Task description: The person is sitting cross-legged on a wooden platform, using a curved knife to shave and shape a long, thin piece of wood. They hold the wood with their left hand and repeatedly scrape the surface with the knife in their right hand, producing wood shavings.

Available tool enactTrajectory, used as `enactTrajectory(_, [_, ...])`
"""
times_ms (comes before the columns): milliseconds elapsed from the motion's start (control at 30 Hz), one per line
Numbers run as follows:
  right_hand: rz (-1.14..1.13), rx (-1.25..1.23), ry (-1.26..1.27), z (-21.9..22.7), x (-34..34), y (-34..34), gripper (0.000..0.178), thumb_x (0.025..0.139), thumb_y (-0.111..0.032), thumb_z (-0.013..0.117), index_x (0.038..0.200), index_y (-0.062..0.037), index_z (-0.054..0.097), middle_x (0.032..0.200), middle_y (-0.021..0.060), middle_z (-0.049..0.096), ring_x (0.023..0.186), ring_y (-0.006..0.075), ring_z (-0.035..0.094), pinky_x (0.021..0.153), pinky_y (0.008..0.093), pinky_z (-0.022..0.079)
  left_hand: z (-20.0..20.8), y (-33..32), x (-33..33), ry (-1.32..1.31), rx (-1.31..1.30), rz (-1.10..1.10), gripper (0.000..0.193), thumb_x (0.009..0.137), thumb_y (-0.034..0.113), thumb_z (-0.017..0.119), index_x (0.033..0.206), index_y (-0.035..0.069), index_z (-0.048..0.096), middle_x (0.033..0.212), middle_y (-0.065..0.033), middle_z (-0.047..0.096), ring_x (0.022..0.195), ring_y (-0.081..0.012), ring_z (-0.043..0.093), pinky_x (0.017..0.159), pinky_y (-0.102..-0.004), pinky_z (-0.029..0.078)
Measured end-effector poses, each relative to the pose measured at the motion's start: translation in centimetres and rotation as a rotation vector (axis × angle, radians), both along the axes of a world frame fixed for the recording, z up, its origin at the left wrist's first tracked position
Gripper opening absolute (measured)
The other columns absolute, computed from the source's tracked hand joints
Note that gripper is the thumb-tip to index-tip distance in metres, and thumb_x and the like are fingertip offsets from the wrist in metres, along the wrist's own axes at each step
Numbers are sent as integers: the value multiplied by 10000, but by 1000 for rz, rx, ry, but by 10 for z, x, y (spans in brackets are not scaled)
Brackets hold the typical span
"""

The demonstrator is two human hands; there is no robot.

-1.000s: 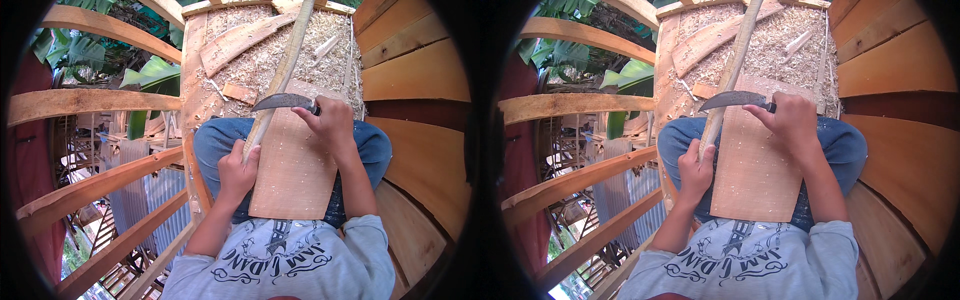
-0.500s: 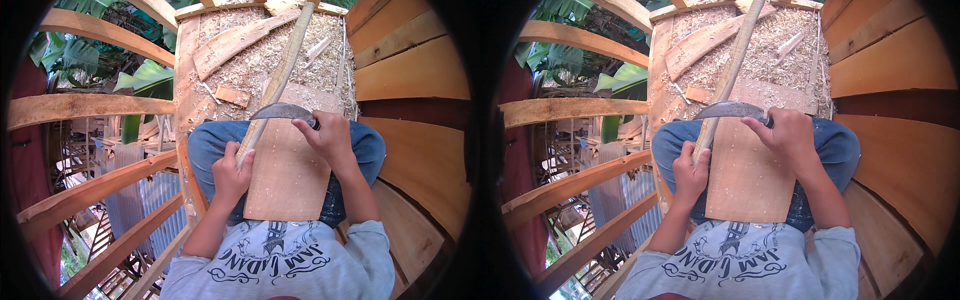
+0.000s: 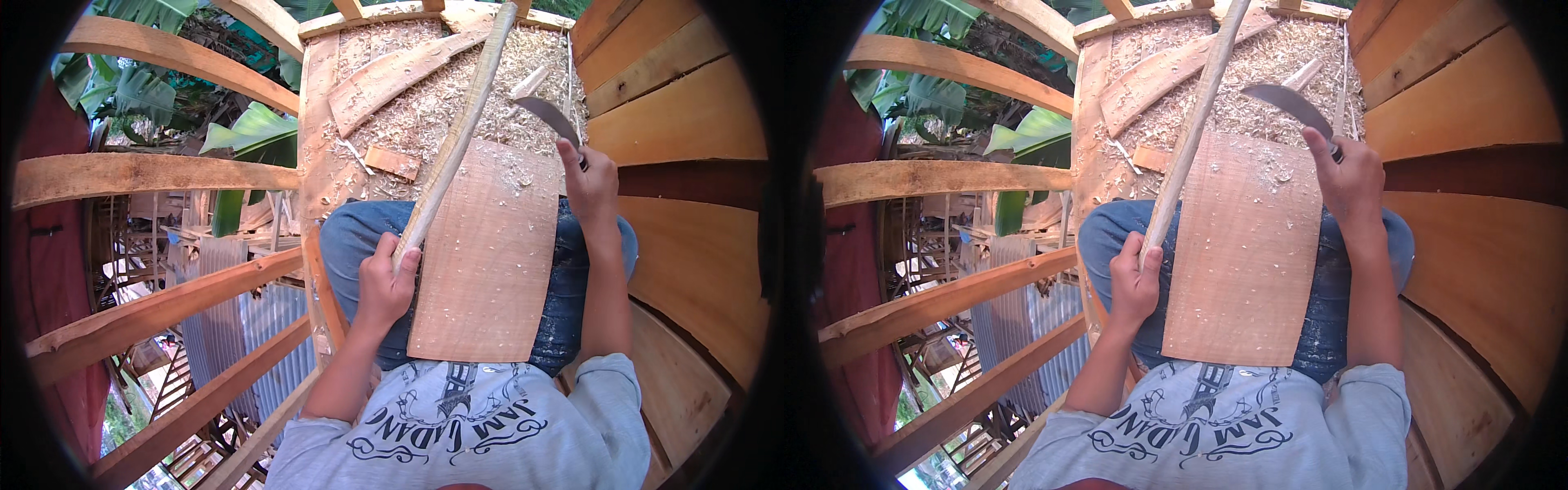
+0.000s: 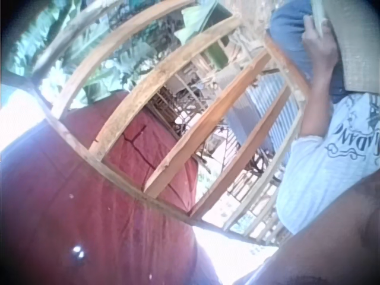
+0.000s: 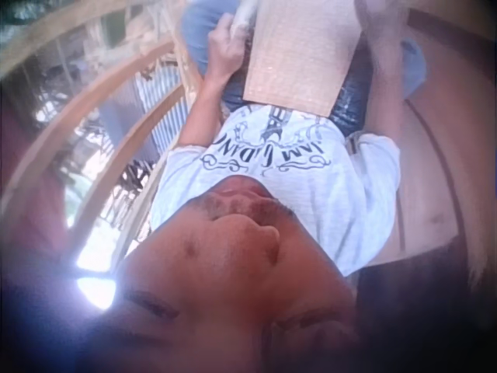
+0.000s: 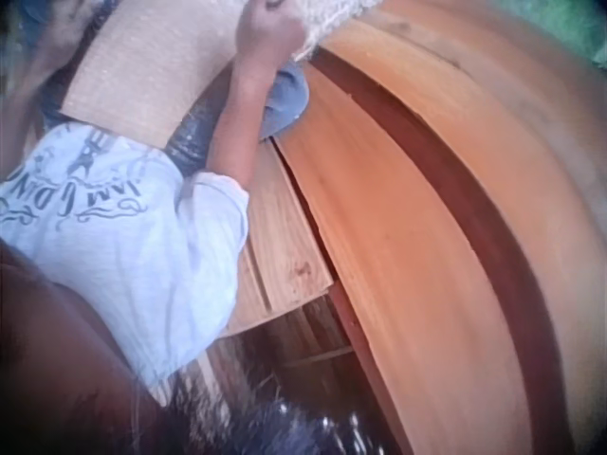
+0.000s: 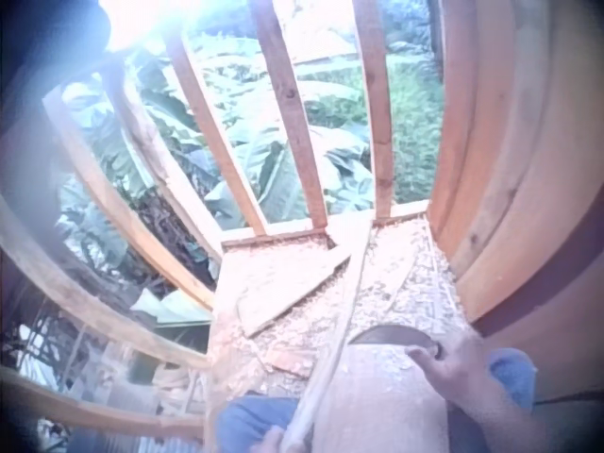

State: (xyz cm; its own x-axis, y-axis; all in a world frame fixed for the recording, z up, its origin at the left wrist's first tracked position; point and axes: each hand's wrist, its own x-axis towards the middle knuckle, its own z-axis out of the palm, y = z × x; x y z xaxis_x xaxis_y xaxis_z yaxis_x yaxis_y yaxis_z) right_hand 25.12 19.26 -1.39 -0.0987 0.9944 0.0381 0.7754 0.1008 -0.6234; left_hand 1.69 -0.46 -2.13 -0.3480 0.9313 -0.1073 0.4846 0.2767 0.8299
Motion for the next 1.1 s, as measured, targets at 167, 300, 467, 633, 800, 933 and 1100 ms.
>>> enactTrajectory(167, [384, 125, -40, -6, -49, -57, 622, 764, -618, 614, 579, -25, 596, 518, 145, 560, 496, 310, 589, 489, 392, 465, 1, -1, -7, -115, -21, -49, 281, 940, 257, 521, 813, 11, 474, 556, -128, 464, 486, -232, 516, 480, -342, 389])
enactTrajectory(300, [323, 256, -134, -15, -54, -33, 655, 750, -660, 598, 552, -37, 570, 483, 122, 534, 445, 293, 568, 444, 378, 451, 1, 1, -5, -62, 19, -48, 278, 949, 246, 500, 822, 2, 463, 573, -153, 463, 489, -241, 515, 495, -350, 395])
enactTrajectory(467, [209, 242, -131, -10, -45, -17, 651, 751, -658, 605, 547, -41, 556, 462, 119, 517, 429, 276, 557, 430, 371, 445, 6, 3, -4, -92, -16, -63, 276, 946, 245, 503, 820, 4, 463, 586, -167, 485, 514, -279, 550, 503, -352, 403])
enactTrajectory(633, [386, 228, 0, -9, -64, -56, 622, 758, -625, 620, 555, -40, 561, 479, 138, 529, 440, 293, 561, 444, 377, 449, 6, 1, -4, -69, 31, -74, 278, 947, 254, 504, 821, 9, 470, 578, -154, 484, 507, -256, 541, 500, -352, 401])
enactTrajectory(800, [215, 83, -19, -6, -57, -27, 581, 799, -577, 607, 595, -33, 589, 502, 149, 542, 476, 315, 577, 480, 396, 457, 1, -3, -1, -17, 27, -52, 264, 946, 250, 503, 835, 11, 478, 586, -175, 508, 543, -330, 585, 501, -375, 412])
enactTrajectory(933, [411, 153, 50, -4, -62, -48, 575, 812, -569, 596, 623, -25, 600, 511, 155, 545, 492, 317, 585, 483, 394, 456, 0, -5, -2, -24, 64, -45, 264, 944, 252, 505, 837, 13, 477, 595, -187, 513, 570, -355, 600, 505, -387, 423])
enactTrajectory(1100, [363, 133, 82, -12, -59, -40, 520, 820, -513, 621, 637, -26, 602, 533, 157, 559, 511, 315, 598, 495, 379, 463, 1, -1, 0, 0, 40, -55, 268, 947, 258, 498, 841, 13, 478, 605, -190, 521, 574, -364, 601, 503, -395, 428])
